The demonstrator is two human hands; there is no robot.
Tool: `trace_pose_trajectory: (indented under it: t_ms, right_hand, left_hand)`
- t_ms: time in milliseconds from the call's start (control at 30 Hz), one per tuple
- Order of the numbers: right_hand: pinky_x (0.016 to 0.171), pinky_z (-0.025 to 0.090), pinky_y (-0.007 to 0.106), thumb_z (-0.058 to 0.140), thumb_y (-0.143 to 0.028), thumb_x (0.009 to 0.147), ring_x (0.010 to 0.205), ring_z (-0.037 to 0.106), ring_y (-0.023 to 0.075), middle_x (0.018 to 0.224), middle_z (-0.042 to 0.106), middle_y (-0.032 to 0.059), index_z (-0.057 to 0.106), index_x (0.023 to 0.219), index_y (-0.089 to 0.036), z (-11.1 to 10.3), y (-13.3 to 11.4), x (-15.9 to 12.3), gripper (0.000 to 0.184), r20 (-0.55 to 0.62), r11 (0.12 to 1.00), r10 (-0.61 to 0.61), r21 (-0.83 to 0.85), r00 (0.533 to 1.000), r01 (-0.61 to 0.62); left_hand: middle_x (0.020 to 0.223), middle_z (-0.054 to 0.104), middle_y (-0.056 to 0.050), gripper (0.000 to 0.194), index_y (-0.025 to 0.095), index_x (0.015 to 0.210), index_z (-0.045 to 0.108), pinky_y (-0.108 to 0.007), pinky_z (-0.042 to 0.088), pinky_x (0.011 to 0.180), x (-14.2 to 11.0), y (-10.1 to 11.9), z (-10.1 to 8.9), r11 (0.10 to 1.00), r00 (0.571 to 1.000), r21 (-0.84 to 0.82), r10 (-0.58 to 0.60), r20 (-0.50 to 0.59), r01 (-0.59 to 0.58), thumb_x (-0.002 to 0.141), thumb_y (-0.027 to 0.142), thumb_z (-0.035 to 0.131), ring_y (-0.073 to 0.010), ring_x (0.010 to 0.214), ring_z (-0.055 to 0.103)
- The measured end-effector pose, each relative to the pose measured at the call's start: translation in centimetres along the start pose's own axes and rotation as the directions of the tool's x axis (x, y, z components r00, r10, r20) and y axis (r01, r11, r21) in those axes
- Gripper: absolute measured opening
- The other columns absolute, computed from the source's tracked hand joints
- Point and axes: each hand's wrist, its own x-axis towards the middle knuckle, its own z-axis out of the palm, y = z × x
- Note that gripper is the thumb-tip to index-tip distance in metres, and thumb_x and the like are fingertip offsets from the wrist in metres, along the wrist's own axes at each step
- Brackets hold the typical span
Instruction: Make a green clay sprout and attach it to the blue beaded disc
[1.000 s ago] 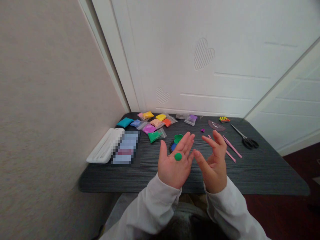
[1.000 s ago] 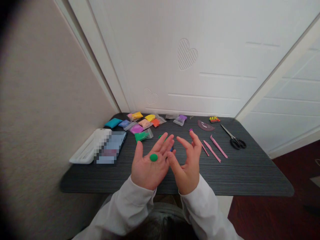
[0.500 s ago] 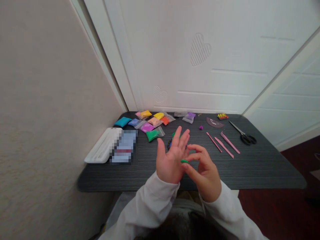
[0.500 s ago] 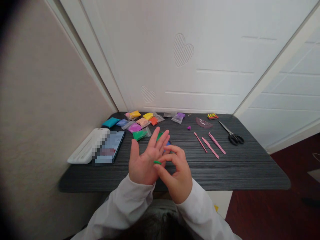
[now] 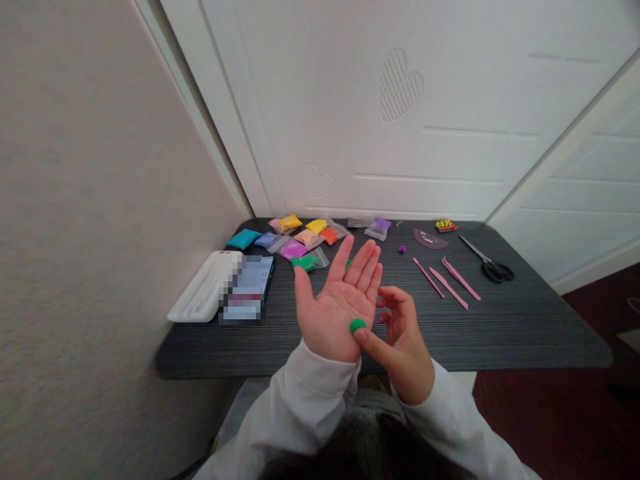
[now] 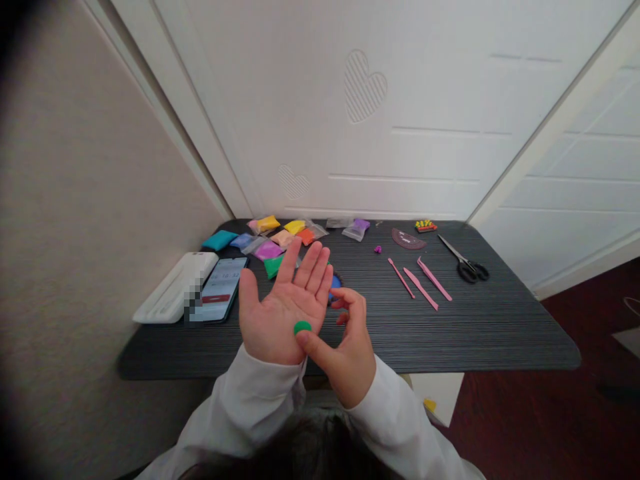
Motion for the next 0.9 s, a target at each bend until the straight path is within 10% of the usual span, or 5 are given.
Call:
trace_pose_trajectory:
  t_ms: [300,900]
  right_hand:
    - [0.085,0.038,0.041,0.067,-0.032,0.061,0.112,0.040,0.0223,0.128,0.036,0.0060,0.031,0.120,-0.030,0.2,-0.7,0.0,0.070,0.252,0.910,0.135,0.352,0.958,-0.221]
    - [0.089,0.037,0.042,0.066,-0.031,0.063,0.111,0.042,0.0217,0.125,0.042,0.0052,0.038,0.117,-0.028,0.5,-0.8,0.0,0.061,0.306,0.888,0.126,0.390,0.944,-0.245]
  left_hand:
    - [0.112,0.056,-0.008,0.080,0.019,0.112,0.051,-0.037,0.020,0.102,-1.0,0.0,1.2,0.992,0.995,0.106,0.061,0.079,-0.069,0.071,0.067,0.002,-0.0221,0.121,0.034]
    - [0.115,0.053,-0.006,0.087,0.023,0.115,0.048,-0.036,0.015,0.102,-1.6,-0.5,1.9,0.968,0.976,0.139,0.194,0.099,-0.207,0.067,0.067,-0.010,-0.0202,0.125,0.026]
